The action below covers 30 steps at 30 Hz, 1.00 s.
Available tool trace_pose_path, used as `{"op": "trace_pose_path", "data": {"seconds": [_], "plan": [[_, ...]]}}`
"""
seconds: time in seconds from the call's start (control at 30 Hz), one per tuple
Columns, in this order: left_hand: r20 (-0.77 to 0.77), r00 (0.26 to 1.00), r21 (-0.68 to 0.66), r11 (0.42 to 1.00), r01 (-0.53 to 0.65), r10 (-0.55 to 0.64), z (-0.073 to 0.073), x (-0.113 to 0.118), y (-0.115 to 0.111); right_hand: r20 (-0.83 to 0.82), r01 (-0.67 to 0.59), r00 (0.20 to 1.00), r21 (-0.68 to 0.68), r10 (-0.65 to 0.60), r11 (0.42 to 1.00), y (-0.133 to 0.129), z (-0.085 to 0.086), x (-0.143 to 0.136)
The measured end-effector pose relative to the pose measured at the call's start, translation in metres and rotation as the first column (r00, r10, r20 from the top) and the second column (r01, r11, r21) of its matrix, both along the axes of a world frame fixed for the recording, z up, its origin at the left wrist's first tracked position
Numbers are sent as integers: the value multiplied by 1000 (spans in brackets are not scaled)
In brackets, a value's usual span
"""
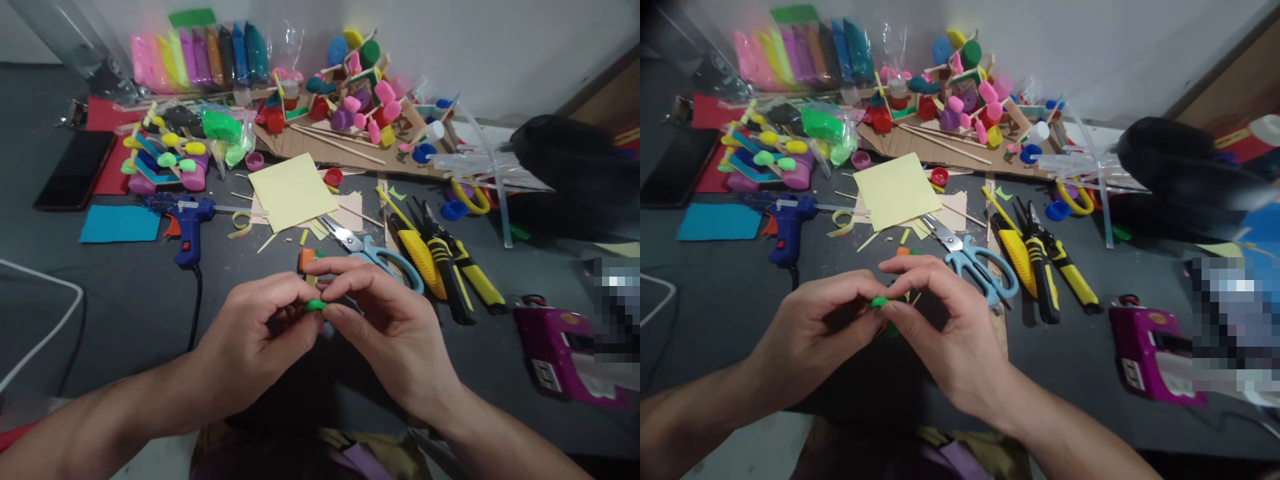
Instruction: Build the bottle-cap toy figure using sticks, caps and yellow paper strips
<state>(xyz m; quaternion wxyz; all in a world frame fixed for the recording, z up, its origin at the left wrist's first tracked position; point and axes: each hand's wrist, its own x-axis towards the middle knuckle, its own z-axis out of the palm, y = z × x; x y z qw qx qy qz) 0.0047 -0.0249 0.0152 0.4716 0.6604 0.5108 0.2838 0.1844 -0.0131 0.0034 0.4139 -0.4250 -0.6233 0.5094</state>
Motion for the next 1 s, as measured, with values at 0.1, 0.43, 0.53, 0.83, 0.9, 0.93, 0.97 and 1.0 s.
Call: {"op": "trace_pose_path", "data": {"seconds": [0.1, 0.43, 0.53, 0.83, 0.9, 0.93, 0.97, 1.0], "plan": [[-6, 1000, 20, 1000, -1, 1, 0, 0, 0, 13, -6, 1000, 7, 6, 1000, 0, -1, 1], [-80, 996, 76, 996, 46, -40, -2, -1, -1, 27, -1, 1000, 55, -1, 998, 0, -3, -1], [-73, 997, 61, 998, 36, -32, -1, 0, -1, 33, -1, 999, 55, -1, 998, 0, -2, 0], [340, 931, -425, 905, 28, 131, 0, -4, 6, 79, -64, 996, 229, 47, 971, 1, -9, 11], [408, 898, -472, 880, 55, 163, -2, -5, 7, 125, -100, 990, 294, 65, 950, 1, -10, 11], [435, 884, -484, 873, 68, 172, -3, -6, 7, 151, -112, 986, 322, 66, 940, 1, -11, 10], [459, 870, -489, 869, 80, 178, -5, -6, 7, 179, -121, 982, 348, 61, 930, 1, -11, 10], [478, 859, -493, 865, 91, 183, -6, -6, 7, 205, -128, 977, 377, 52, 917, 1, -10, 10]]}}
